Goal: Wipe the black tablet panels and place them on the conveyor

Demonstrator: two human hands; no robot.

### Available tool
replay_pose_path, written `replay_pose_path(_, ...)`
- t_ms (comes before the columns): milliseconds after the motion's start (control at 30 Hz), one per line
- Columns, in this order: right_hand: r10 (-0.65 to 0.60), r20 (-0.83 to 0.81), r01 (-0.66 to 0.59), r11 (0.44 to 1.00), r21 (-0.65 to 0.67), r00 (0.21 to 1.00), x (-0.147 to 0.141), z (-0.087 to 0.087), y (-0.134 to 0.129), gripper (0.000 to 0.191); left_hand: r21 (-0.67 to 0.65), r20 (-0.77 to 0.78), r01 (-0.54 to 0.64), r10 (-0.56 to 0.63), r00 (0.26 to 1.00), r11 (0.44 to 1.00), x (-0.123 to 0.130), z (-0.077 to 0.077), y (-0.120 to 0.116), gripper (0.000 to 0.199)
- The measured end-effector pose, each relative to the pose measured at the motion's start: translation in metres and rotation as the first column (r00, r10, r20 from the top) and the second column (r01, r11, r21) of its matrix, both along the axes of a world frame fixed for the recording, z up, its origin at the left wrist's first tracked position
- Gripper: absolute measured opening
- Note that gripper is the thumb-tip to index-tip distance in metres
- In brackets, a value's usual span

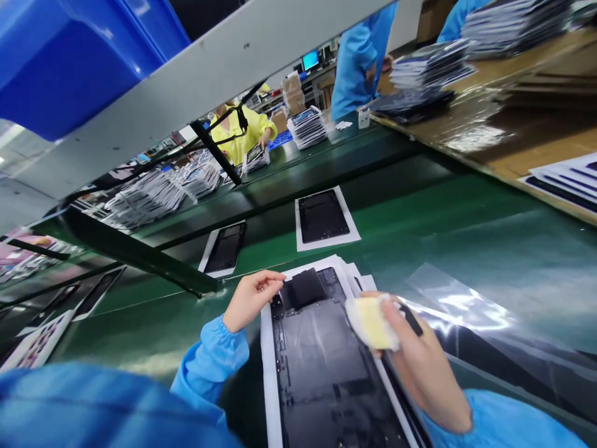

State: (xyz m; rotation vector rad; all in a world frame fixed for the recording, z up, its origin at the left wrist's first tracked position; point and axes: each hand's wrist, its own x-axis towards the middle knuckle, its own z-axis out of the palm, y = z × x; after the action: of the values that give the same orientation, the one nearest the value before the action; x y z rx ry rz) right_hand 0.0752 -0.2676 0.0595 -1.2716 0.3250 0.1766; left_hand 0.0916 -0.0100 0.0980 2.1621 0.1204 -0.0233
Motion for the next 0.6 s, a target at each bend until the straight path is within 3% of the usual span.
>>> replay_pose_path(67,0.054,-0.057,-0.047,0.992,0.119,0.997,0.016,0.005,0.002,0.045,-0.029,-0.029,0.001,-0.002,1.0,1.0,0.0,-0.004,0.002,0.027)
replay_pose_path(133,0.109,-0.031,-0.105,0.988,0.111,0.994,0.03,0.009,0.007,0.05,-0.046,-0.044,0.007,-0.009,0.999,0.999,0.002,-0.006,0.002,0.027)
replay_pose_path(267,0.144,0.031,-0.138,0.981,-0.138,0.989,0.048,0.014,0.02,0.048,-0.063,-0.048,0.032,-0.036,0.998,0.997,0.006,-0.01,0.003,0.026)
replay_pose_path(367,0.193,0.077,-0.16,0.937,-0.311,0.978,0.054,0.015,0.028,0.045,-0.065,-0.057,0.037,-0.041,0.998,0.997,0.009,-0.011,0.002,0.025)
replay_pose_path(600,0.334,0.295,-0.143,0.843,-0.519,0.895,0.058,0.008,0.031,0.034,-0.056,-0.082,0.051,-0.055,0.995,0.997,0.013,-0.01,-0.001,0.026)
